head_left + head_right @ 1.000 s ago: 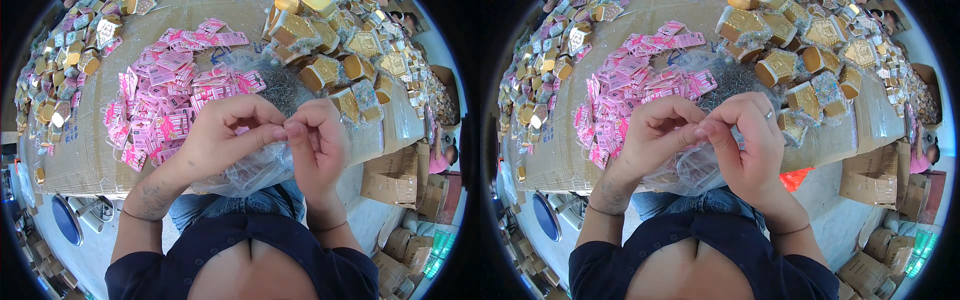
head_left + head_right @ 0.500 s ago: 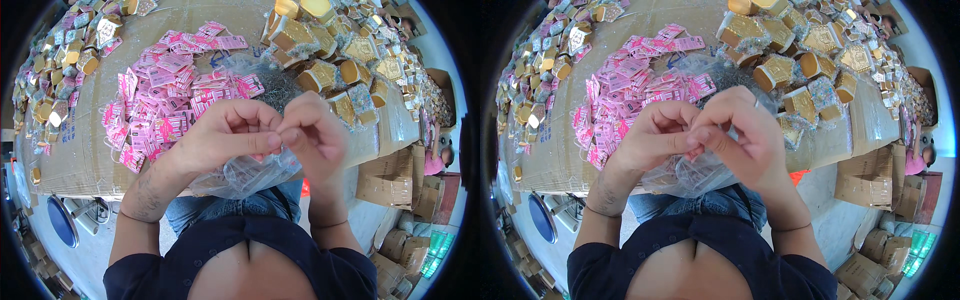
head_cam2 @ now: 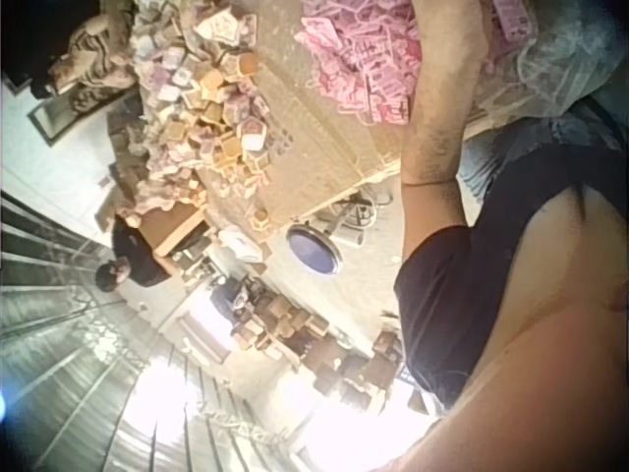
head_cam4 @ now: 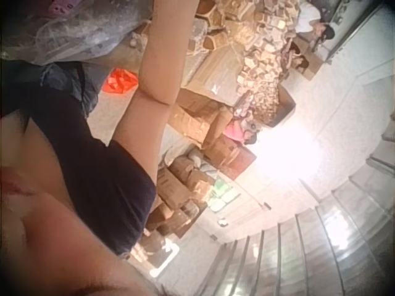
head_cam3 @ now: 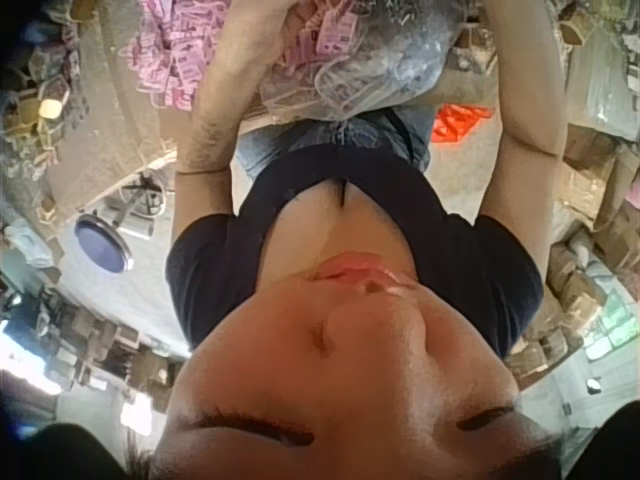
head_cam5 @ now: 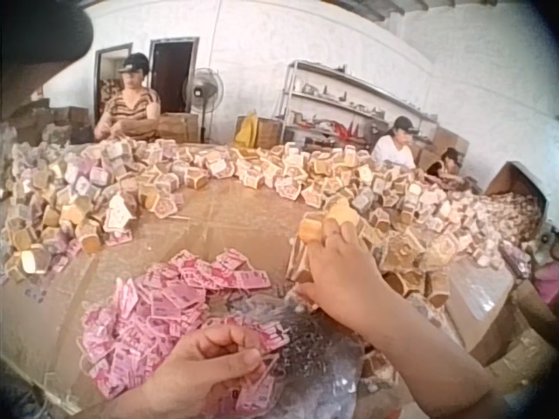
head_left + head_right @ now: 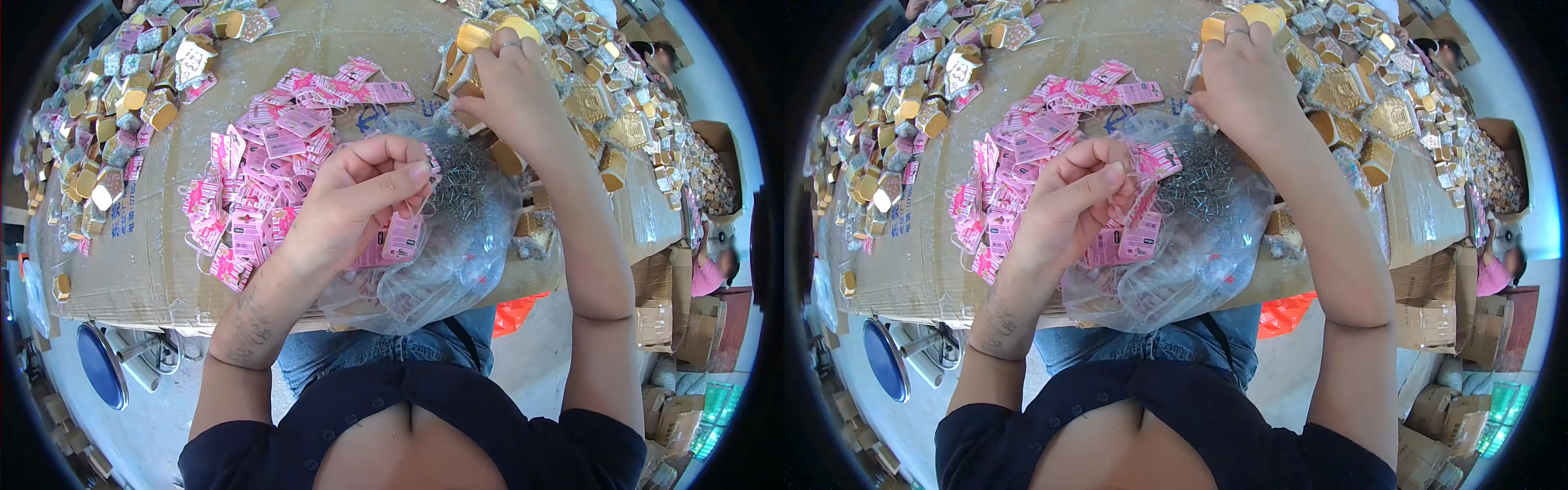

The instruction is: Attaching pink labels with pins to gold-wrapped packages.

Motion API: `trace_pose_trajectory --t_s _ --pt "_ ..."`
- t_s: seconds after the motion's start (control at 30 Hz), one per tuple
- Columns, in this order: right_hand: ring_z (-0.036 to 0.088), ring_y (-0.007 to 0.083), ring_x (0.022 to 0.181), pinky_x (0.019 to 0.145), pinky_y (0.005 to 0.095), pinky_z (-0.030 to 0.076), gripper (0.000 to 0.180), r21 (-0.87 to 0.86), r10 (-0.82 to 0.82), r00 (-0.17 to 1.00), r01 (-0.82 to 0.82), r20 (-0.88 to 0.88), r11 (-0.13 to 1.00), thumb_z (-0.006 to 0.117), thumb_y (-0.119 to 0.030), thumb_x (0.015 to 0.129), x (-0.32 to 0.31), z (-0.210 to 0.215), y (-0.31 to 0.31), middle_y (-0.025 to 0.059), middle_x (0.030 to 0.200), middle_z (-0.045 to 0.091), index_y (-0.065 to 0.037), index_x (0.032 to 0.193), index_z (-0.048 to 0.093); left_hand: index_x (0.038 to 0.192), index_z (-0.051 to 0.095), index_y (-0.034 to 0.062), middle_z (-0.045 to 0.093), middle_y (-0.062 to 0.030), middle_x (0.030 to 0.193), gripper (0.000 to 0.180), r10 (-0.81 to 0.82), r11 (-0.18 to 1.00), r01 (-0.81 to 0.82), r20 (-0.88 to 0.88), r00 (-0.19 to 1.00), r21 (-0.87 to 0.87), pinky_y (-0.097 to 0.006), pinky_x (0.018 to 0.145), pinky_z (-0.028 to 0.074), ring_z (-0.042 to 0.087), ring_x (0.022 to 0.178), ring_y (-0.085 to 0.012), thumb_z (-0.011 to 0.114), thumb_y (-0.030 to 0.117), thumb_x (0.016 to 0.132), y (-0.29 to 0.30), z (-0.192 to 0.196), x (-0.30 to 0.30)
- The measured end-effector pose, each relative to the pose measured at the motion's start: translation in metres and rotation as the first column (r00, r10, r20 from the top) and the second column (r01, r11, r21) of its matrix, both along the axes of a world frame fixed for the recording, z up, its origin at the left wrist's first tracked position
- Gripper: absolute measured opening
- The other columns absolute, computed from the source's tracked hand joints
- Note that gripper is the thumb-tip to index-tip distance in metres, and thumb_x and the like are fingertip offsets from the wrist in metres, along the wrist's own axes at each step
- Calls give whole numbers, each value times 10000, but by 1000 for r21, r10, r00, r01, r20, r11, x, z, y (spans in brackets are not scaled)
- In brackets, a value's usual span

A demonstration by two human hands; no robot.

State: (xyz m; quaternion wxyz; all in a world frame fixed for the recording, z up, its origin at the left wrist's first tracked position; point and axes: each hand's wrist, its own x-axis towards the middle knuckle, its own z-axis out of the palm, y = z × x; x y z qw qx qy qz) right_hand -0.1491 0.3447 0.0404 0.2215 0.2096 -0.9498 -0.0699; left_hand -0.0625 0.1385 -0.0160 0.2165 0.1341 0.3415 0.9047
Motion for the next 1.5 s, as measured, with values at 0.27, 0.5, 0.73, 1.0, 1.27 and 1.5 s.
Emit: trace_pose_trajectory --t_s 0.27,0.5,0.73,1.0,1.27,1.5 --pt "561 226 1083 918 373 474 463 -626 110 943 118 314 771 721 -321 829 38 40 2 108 1142 611 -16 1155 599 948 614 13 594 12 832 63 112 986 -132 -173 978 -106 -199 663 429 536 747 -50 631 56 905 -3 1 3" --pt "511 260 1244 1057 466 394 515 -524 831 536 671 -147 -526 411 -442 1001 66 -5 7 108 1356 521 -92 1378 443 927 558 -11 553 -36 891 79 181 881 -361 -487 854 -306 -233 717 411 506 808 -93 606 -42 874 -2 11 17" --pt "518 273 1232 1041 476 409 517 -476 784 620 699 32 -533 417 -463 993 82 -16 -4 111 1355 522 -104 1363 460 934 554 -11 552 -49 900 93 152 834 -431 -609 779 -343 -243 737 418 516 822 -109 606 -50 868 -3 7 16" --pt "565 210 1161 1023 411 427 501 -462 782 621 710 54 -531 439 -487 984 87 -24 -8 59 1241 597 -112 1310 497 959 561 -12 539 -24 896 109 139 843 -393 -558 818 -368 -225 739 414 511 830 -84 614 -41 868 -4 9 17" --pt "532 254 1205 1020 438 427 541 -426 797 604 723 6 -545 424 -497 983 88 -28 -3 93 1320 539 -111 1360 451 972 565 -16 541 -21 885 117 153 843 -404 -562 813 -355 -222 734 422 515 811 -80 617 -26 868 -2 9 17" --pt "532 243 1216 1006 443 446 534 -790 552 820 436 152 -431 441 -451 992 94 -17 -11 106 1331 535 -80 1377 432 910 587 -9 552 -10 814 72 172 729 -517 -611 773 -448 -217 640 431 528 733 -67 623 -19 849 -2 11 17"
